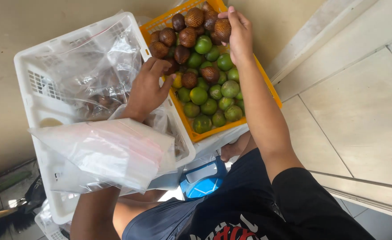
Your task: Packing salak fruits from a yellow crate into individual clear plastic zip-lock bags inside a white crate.
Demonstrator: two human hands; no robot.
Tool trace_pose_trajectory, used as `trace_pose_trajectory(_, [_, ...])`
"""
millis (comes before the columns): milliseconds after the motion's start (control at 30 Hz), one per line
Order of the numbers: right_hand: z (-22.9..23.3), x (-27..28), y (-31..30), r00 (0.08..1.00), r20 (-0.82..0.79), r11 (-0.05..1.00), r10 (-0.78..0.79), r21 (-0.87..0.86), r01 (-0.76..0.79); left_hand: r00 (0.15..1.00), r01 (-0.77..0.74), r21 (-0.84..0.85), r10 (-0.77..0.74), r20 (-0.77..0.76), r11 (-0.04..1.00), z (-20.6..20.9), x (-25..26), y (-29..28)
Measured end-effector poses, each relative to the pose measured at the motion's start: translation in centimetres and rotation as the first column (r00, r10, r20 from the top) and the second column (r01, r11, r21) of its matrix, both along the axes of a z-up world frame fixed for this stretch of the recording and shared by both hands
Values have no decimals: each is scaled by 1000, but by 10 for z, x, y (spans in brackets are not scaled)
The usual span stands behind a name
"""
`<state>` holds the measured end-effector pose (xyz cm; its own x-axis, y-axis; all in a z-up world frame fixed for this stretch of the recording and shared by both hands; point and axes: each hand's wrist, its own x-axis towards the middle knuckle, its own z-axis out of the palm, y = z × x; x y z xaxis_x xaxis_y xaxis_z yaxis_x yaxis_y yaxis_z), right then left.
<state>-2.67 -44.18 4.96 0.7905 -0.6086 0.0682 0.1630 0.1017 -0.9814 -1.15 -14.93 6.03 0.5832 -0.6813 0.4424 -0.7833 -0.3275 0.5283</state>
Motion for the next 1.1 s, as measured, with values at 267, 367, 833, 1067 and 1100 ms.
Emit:
trace_pose_trajectory(267, [-2,3,-8,999,34,994,-19,110,16,993,89,-175,-102,-63,980,-30,8,-87])
trace_pose_trajectory(367, [-2,4,-5,1000,27,991,-10,130,6,998,46,-216,-56,-39,975,-16,16,-74])
trace_pose_trajectory(833, [-30,11,-7,993,-83,823,85,-557,-117,990,-118,137,127,-62,984,77,-46,45])
trace_pose_trajectory(1067, [-36,-1,17,847,-523,300,94,-796,-525,753,-457,649,653,-81,608,-35,-58,74])
trace_pose_trajectory(1100, [-32,-2,19,832,-547,310,90,-779,-545,698,-408,634,672,-247,657,-33,-56,74])
